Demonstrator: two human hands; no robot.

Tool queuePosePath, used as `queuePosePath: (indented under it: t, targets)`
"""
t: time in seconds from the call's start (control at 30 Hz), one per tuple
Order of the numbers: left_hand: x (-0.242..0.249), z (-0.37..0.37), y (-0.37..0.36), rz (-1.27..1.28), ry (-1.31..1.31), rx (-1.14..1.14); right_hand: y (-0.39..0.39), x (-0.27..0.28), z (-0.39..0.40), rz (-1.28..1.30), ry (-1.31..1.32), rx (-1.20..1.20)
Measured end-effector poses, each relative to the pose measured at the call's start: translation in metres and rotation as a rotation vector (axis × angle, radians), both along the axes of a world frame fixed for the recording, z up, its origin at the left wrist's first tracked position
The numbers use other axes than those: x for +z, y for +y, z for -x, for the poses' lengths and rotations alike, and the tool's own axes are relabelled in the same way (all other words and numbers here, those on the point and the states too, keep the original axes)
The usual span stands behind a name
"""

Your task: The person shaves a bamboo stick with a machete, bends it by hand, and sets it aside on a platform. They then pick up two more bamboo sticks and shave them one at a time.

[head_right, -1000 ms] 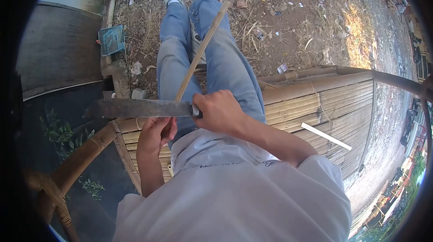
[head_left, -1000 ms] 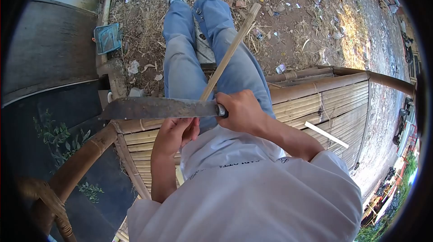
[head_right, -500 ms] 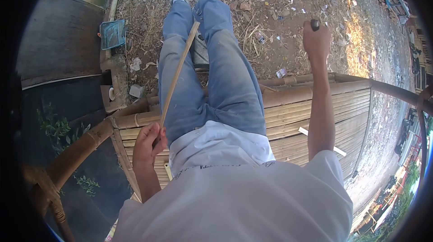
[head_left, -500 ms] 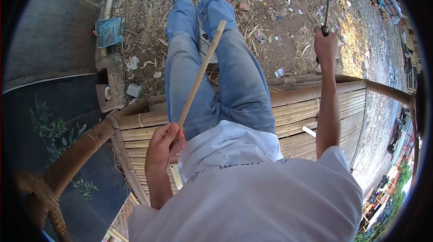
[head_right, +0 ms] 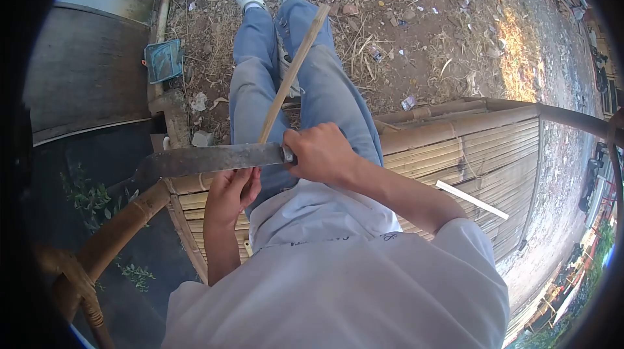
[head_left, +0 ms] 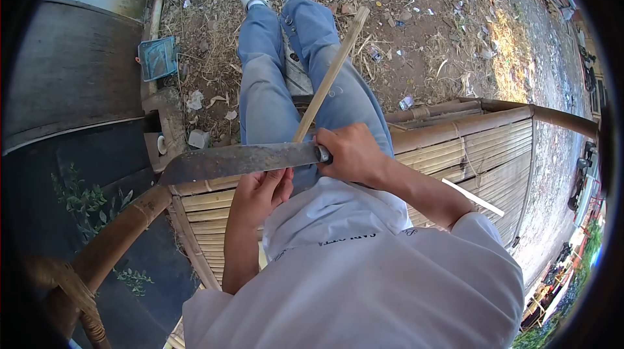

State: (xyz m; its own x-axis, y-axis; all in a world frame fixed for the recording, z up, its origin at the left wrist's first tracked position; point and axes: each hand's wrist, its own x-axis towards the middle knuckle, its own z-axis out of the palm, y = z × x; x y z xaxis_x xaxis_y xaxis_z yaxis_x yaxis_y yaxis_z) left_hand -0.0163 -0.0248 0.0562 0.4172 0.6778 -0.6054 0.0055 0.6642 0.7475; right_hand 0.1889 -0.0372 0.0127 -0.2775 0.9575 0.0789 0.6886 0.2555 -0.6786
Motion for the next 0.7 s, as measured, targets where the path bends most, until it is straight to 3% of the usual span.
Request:
queuePosePath:
  t: [0.2,0.3,0.33,0.37,0.4,0.5,0.7]
  targets:
    - [-0.001,0.001,0.006,-0.004,0.018,-0.091,0.012,-0.014,-0.014,-0.063,-0.094,-0.024]
    - [0.001,0.015,-0.001,-0.061,-0.013,-0.071,0.056,-0.016,-0.077,0.039,-0.168,-0.612]
    - [0.003,0.025,-0.020,0.041,-0.052,-0.154,0.078,-0.015,-0.118,0.252,-0.062,-0.864]
    - [0.004,0.033,-0.033,0.145,-0.086,-0.242,0.090,-0.036,-0.164,0.163,-0.157,-0.963]
    - [0.003,0.038,-0.037,0.152,-0.081,-0.254,0.092,-0.048,-0.202,0.111,-0.273,-0.991]
    - [-0.014,0.037,-0.037,0.108,-0.022,-0.032,0.079,-0.026,-0.197,0.019,-0.173,-1.063]
    - [-0.009,0.027,-0.018,0.120,-0.061,-0.063,0.040,-0.026,-0.091,0.178,0.229,-0.727]
